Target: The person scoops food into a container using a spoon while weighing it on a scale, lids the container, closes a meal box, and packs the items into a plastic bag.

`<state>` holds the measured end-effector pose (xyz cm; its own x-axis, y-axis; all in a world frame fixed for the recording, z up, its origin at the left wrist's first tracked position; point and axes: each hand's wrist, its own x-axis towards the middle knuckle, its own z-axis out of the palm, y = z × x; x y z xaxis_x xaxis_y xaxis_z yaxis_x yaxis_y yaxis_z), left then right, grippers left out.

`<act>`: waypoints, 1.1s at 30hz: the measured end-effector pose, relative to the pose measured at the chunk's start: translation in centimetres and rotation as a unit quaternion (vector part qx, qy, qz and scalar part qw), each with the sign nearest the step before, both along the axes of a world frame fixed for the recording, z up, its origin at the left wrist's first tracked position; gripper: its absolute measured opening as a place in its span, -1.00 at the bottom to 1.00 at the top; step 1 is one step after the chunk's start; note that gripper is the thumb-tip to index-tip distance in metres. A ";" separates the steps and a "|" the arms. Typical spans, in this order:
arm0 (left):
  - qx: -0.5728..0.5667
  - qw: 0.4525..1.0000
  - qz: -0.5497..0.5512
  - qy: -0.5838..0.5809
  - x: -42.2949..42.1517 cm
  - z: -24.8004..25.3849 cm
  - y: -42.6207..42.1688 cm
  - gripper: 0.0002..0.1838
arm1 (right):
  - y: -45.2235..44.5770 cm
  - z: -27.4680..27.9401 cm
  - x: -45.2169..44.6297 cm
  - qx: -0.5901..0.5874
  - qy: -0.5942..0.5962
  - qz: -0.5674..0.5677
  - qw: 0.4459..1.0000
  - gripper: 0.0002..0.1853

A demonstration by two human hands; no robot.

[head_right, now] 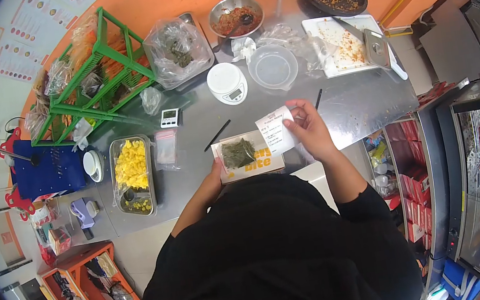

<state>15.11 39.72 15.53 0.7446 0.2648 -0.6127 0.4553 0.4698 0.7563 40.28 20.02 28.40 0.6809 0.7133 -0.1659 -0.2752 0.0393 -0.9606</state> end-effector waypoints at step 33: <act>0.079 0.991 0.053 -0.091 1.8 3.1 -1.5 0.03 | 1.3 -5.9 -6.1 -0.042 0.283 0.087 0.954 -0.40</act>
<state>16.90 38.23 18.66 0.8016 0.4299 -0.4154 0.2583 0.3777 0.8892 34.16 21.28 22.55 0.3376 0.7755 -0.5335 -0.7455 -0.1258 -0.6546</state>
